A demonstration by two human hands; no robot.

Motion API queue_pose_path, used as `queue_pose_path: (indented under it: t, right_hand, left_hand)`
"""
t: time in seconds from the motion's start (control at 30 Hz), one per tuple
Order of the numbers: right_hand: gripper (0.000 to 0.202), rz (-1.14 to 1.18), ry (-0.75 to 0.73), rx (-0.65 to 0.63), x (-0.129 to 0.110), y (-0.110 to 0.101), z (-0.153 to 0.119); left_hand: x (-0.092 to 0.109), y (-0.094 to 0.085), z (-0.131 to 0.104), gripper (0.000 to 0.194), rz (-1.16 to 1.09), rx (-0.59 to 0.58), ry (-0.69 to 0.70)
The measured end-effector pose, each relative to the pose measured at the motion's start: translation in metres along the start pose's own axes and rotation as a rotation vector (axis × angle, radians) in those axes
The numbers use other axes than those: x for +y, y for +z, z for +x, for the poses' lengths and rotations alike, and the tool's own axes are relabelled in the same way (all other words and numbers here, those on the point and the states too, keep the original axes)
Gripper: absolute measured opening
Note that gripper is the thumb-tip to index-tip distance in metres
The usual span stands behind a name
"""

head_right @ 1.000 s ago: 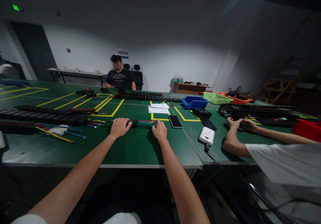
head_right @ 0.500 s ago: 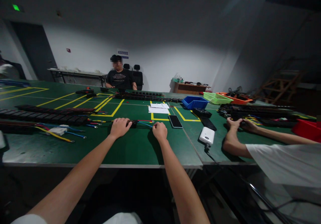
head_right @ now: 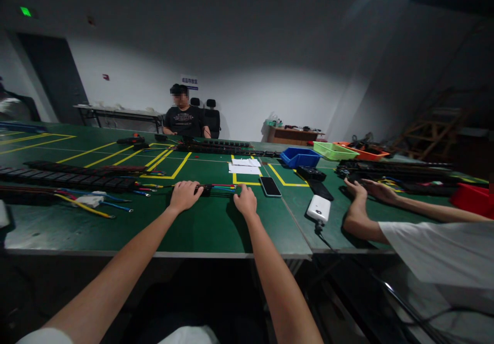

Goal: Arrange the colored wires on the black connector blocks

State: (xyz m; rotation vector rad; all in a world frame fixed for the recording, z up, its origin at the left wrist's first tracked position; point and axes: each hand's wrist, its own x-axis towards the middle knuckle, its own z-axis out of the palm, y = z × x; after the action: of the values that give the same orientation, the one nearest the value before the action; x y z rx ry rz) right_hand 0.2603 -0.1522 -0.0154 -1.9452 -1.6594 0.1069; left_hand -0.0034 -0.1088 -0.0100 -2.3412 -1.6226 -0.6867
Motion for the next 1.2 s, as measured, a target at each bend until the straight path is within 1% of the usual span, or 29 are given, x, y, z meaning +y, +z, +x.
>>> queue_pose_path:
  t: [0.1,0.23,0.37,0.5,0.7,0.87,0.97,1.03,1.2]
  right_hand:
    - [0.039,-0.001,-0.006,-0.012,-0.0001,0.0004,-0.0004]
    - [0.038,0.012,0.007,0.023,-0.0001,-0.0006,0.0004]
    - [0.027,0.018,-0.001,0.005,0.0004,-0.0009,0.0009]
    - [0.03,0.016,0.025,0.04,0.001,-0.0012,0.0011]
    - [0.022,0.021,0.014,0.03,0.0013,-0.0023,0.0013]
    - [0.034,0.032,-0.008,0.038,0.0007,-0.0009,0.0015]
    - [0.028,0.033,-0.032,-0.004,0.0012,0.0007,0.0009]
    - [0.026,0.031,-0.03,-0.01,0.0018,0.0013,0.0008]
    - [0.046,0.029,-0.005,0.021,0.0027,0.0029,0.0021]
  left_hand:
    - [0.0002,-0.0004,0.0003,0.034,0.003,-0.001,0.005]
    - [0.0007,-0.0019,0.0001,0.034,0.002,-0.006,0.007]
    - [0.0016,-0.0047,-0.0004,0.035,0.011,-0.011,0.012]
    - [0.0026,-0.0062,-0.001,0.035,0.02,-0.004,0.011]
    - [0.0033,-0.0023,-0.0018,0.035,0.033,0.026,-0.007]
    - [0.0024,-0.0016,-0.0014,0.036,0.024,0.029,0.0]
    - [0.0014,-0.0019,-0.0009,0.036,0.019,0.025,0.008]
    - [0.0007,-0.0014,-0.0006,0.036,0.016,0.024,0.009]
    - [-0.0009,0.0013,-0.0002,0.035,0.018,0.022,0.015]
